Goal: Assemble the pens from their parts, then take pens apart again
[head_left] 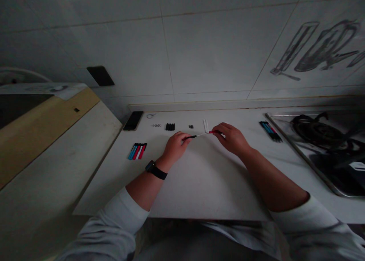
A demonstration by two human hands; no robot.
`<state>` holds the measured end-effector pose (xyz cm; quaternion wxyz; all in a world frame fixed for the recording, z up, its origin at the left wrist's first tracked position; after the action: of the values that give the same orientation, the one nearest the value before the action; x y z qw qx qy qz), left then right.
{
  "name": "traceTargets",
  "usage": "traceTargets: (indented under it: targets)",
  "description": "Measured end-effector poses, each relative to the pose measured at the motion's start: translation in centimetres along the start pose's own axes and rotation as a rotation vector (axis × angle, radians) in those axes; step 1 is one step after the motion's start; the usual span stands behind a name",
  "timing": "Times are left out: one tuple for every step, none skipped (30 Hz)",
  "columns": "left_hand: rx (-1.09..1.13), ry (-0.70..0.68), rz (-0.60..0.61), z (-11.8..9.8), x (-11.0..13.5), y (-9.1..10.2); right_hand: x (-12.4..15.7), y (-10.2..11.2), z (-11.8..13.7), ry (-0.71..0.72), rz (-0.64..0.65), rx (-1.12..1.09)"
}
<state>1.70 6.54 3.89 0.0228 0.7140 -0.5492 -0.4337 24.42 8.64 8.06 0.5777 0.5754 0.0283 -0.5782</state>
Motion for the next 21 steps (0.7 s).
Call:
traceTargets:
  targets:
    - [0.0,0.001,0.001,0.0,0.0,0.0,0.0,0.0,0.0,0.002,0.001,0.0]
    - [0.0,0.002,0.002,0.0,0.0,0.0,0.0,-0.1,0.1,0.005,0.004,-0.003]
    - [0.001,0.003,0.004,-0.1,0.0,0.0,0.0,-0.1,0.2,0.008,0.009,-0.009]
    - [0.002,0.002,0.007,-0.2,0.0,0.0,0.0,-0.2,0.4,0.011,0.016,-0.015]
    - [0.003,0.002,0.012,-0.2,0.0,0.0,0.0,-0.2,0.5,0.016,0.023,-0.022]
    - [0.005,0.0,0.019,-0.3,0.0,0.0,0.1,-0.3,0.6,0.019,0.031,-0.029]
    - [0.008,-0.001,0.025,-0.4,0.0,-0.1,0.1,-0.4,0.7,0.022,0.04,-0.035]
    - [0.01,-0.002,0.031,-0.5,0.0,-0.1,0.2,-0.5,0.7,0.023,0.046,-0.039]
    - [0.012,-0.002,0.035,-0.5,0.0,-0.1,0.2,-0.6,0.7,0.023,0.054,-0.042]
    - [0.013,-0.002,0.037,-0.5,0.0,-0.1,0.3,-0.8,0.6,0.022,0.06,-0.044]
    - [0.012,-0.002,0.038,-0.5,0.1,-0.1,0.5,-1.0,0.6,0.022,0.065,-0.043]
    - [0.013,-0.002,0.039,-0.5,0.1,-0.1,0.6,-1.1,0.6,0.024,0.066,-0.042]
    - [0.016,-0.002,0.042,-0.4,0.1,-0.2,0.7,-1.3,0.6,0.029,0.067,-0.041]
    - [0.02,-0.002,0.049,-0.4,0.1,-0.3,0.8,-1.5,0.7,0.034,0.073,-0.042]
    - [0.026,-0.004,0.06,-0.5,0.2,-0.4,0.9,-1.7,0.8,0.04,0.082,-0.044]
    - [0.031,-0.008,0.073,-0.5,0.2,-0.5,1.0,-1.9,1.0,0.046,0.093,-0.044]
    - [0.033,-0.012,0.085,-0.5,0.2,-0.6,1.1,-2.0,1.1,0.053,0.105,-0.042]
    - [0.032,-0.015,0.092,-0.5,0.2,-0.7,1.1,-2.0,1.3,0.058,0.111,-0.038]
    - [0.029,-0.016,0.092,-0.5,0.2,-0.7,1.1,-1.9,1.4,0.06,0.108,-0.034]
    - [0.025,-0.016,0.088,-0.5,0.2,-0.7,1.0,-1.8,1.5,0.057,0.098,-0.033]
    - [0.022,-0.013,0.081,-0.4,0.2,-0.7,0.9,-1.6,1.5,0.05,0.086,-0.036]
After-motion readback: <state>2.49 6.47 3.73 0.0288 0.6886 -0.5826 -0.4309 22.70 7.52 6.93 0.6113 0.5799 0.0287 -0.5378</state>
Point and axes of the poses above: each hand's wrist, its own x-axis away from the middle knuckle, its own y-axis out of the back of the hand, z = x × y, the point moved 7 cm from there along -x, towards the middle knuckle, and after that the axes turned 15 degrees about -z, right-handed, at the moved point
